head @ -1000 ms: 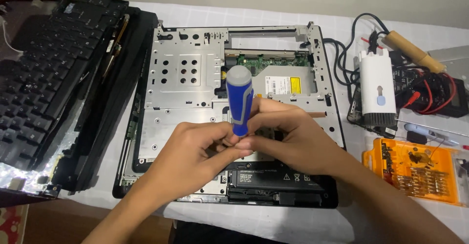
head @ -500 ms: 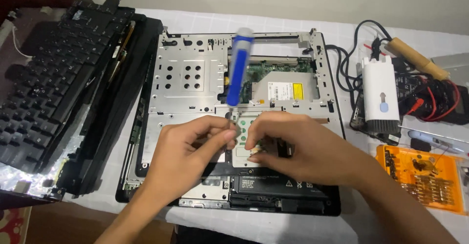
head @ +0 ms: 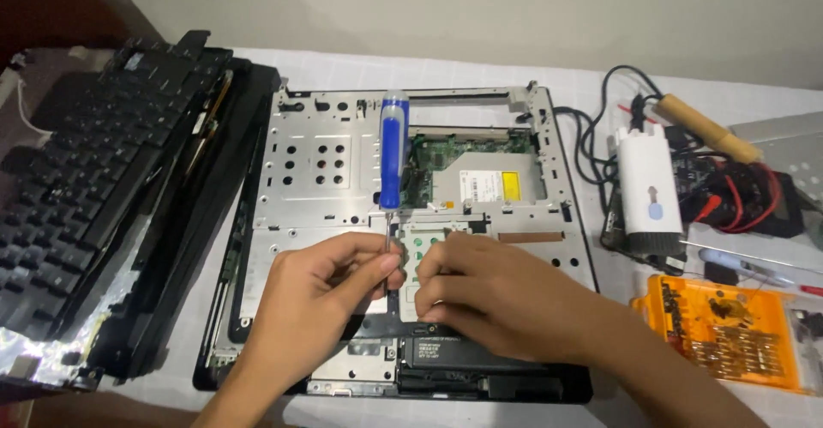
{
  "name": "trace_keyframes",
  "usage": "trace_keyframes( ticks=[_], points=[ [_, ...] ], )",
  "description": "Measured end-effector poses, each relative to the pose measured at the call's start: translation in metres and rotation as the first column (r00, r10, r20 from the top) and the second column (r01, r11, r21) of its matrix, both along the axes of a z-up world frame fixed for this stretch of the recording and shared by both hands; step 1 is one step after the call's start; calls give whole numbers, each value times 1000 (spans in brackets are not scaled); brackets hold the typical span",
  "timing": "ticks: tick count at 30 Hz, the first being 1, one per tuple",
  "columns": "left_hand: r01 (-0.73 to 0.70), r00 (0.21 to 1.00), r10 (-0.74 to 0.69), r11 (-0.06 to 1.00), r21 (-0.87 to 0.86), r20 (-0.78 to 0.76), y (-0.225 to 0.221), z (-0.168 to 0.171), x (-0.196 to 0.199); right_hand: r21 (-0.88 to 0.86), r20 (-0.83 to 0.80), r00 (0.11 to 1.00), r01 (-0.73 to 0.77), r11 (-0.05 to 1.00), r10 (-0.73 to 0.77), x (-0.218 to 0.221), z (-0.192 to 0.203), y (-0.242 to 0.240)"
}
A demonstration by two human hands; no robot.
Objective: Disassembling a laptop to remove the internal metal frame and the optical drive unit.
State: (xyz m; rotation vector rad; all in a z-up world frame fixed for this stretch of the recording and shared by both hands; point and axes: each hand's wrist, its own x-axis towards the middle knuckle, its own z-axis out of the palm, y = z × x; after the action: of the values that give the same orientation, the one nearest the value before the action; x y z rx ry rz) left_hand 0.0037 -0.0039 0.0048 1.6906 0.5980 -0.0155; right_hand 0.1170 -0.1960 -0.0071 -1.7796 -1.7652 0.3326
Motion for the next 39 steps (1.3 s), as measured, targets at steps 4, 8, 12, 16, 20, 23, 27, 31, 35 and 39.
trace_keyframes(
  ticks=[4,8,12,16,20,23,27,31,35,39],
  points=[
    [42,997,-48,996,82,67,0,-6,-2,25,-83,996,-13,1000,15,0,5,-7],
    [-99,995,99,992,-79,-11,-4,-7,-1,-173,-44,962,259,950,-271,7,29,-44],
    [-151,988,153,986,-74,17,-5,-15,-2,-171,20,813,577,799,-583,22,37,-124],
    [-206,978,205,978,-23,-42,-22,1,4,-333,77,626,750,572,-776,10,45,-167],
    [-242,967,246,968,64,-67,-37,19,7,-438,168,536,792,425,-827,8,32,-187],
    [-243,967,248,966,88,-54,-31,15,4,-482,207,540,782,396,-816,8,27,-187],
    [-219,976,218,976,9,13,-19,-4,-1,-485,244,525,794,366,-815,11,26,-181],
    [-127,982,100,977,174,158,-7,-14,-6,-486,227,530,788,377,-817,12,38,-159],
    [33,933,-154,937,349,326,-4,-11,-4,-278,35,614,764,583,-789,17,44,-126],
    [236,886,-331,925,298,326,-13,9,2,-139,-431,720,543,828,-544,16,47,-82]
  ],
)
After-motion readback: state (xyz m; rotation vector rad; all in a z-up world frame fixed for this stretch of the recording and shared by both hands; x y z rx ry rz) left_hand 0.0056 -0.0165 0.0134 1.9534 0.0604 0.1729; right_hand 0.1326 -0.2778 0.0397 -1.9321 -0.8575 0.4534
